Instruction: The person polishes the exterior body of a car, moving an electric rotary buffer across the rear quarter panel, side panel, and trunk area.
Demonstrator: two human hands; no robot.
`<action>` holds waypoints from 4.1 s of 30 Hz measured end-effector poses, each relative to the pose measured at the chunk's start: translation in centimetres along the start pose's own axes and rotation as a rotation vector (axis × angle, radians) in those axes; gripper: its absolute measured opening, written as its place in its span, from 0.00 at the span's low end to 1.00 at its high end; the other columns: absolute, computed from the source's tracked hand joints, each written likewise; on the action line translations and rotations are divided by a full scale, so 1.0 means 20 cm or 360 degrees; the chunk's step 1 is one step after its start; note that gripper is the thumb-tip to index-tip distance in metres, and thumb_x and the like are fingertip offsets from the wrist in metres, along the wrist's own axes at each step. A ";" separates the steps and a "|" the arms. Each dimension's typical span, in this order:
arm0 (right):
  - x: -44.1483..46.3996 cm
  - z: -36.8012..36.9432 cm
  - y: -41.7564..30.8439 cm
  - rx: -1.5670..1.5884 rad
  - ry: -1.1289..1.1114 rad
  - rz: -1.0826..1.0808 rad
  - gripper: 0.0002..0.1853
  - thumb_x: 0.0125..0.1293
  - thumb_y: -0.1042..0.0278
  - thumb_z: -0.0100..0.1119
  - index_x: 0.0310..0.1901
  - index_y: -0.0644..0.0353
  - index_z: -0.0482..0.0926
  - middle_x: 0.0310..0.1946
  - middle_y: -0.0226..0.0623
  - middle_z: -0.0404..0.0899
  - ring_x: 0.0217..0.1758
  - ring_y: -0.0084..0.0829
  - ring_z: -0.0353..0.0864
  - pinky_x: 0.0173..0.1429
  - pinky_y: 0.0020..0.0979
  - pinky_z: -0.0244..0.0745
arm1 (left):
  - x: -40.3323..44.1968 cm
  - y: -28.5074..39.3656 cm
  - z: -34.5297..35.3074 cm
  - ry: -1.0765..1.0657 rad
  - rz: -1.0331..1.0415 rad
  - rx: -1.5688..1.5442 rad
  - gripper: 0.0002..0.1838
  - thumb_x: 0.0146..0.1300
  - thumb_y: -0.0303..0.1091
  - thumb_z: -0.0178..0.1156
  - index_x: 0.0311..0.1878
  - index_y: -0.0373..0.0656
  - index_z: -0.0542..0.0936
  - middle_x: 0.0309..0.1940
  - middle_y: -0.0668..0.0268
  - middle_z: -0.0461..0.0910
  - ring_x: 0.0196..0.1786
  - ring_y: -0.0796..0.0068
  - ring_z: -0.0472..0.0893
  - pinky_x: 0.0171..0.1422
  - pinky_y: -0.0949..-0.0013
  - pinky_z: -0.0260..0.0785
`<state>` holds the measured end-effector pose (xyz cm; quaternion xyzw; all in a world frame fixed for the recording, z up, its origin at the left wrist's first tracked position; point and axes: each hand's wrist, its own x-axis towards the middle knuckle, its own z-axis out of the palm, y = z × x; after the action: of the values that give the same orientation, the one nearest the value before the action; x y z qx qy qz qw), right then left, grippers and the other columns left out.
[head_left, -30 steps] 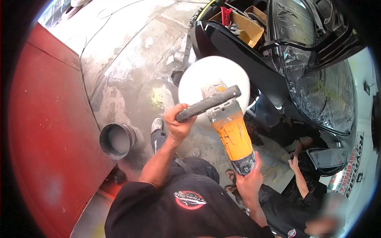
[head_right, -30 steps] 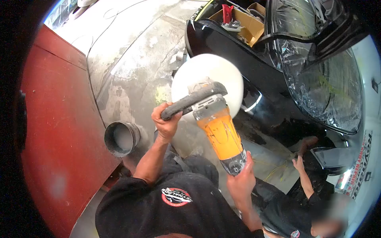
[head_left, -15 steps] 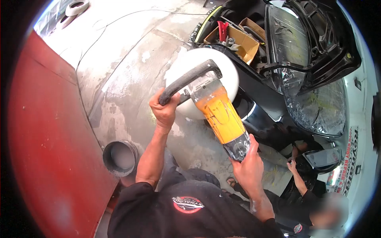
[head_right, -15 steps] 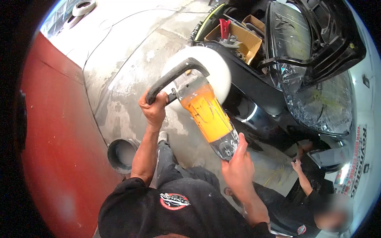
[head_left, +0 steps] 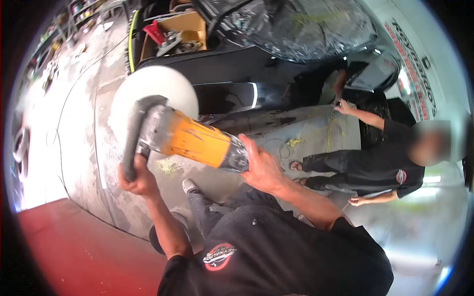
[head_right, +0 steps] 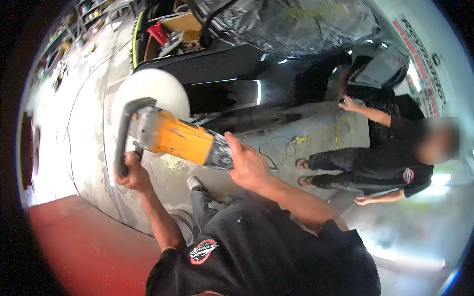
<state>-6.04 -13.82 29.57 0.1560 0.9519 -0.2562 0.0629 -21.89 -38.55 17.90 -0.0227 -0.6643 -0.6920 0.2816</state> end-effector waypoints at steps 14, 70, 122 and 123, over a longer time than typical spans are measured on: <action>-0.54 0.29 1.24 0.0864 0.0813 0.0604 0.44 0.47 0.66 0.82 0.62 0.63 0.62 0.47 0.52 0.83 0.51 0.51 0.85 0.52 0.45 0.78 | -0.67 0.69 1.38 -0.1495 0.0817 -0.0105 0.10 0.39 0.25 0.69 0.25 0.40 0.76 0.21 0.58 0.75 0.24 0.55 0.78 0.29 0.59 0.69; -0.61 0.87 0.97 0.1519 0.0881 0.0957 0.49 0.46 0.62 0.83 0.66 0.68 0.62 0.54 0.56 0.79 0.59 0.50 0.82 0.61 0.43 0.76 | -0.87 0.63 1.35 -0.2119 0.1331 0.0011 0.15 0.48 0.29 0.73 0.20 0.44 0.72 0.16 0.63 0.73 0.18 0.58 0.74 0.25 0.58 0.66; -0.47 1.30 1.99 0.3213 0.1297 0.1007 0.23 0.49 0.88 0.72 0.46 0.63 0.73 0.28 0.32 0.80 0.25 0.24 0.80 0.28 0.29 0.74 | -2.51 0.16 2.43 -0.3209 0.1782 0.0686 0.11 0.55 0.37 0.61 0.41 0.47 0.83 0.37 0.54 0.86 0.43 0.49 0.85 0.50 0.49 0.78; -0.47 1.28 2.06 0.3170 0.1306 0.1028 0.23 0.49 0.87 0.72 0.45 0.62 0.73 0.28 0.32 0.81 0.25 0.24 0.80 0.28 0.29 0.75 | -2.55 0.17 2.48 -0.3201 0.1797 0.0685 0.11 0.55 0.36 0.61 0.41 0.47 0.83 0.37 0.54 0.86 0.43 0.49 0.86 0.50 0.49 0.78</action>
<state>17.41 4.58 -9.87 0.4485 0.1866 -0.8034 -0.3445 5.46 26.15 5.97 -0.8029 -0.5867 -0.0127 -0.1051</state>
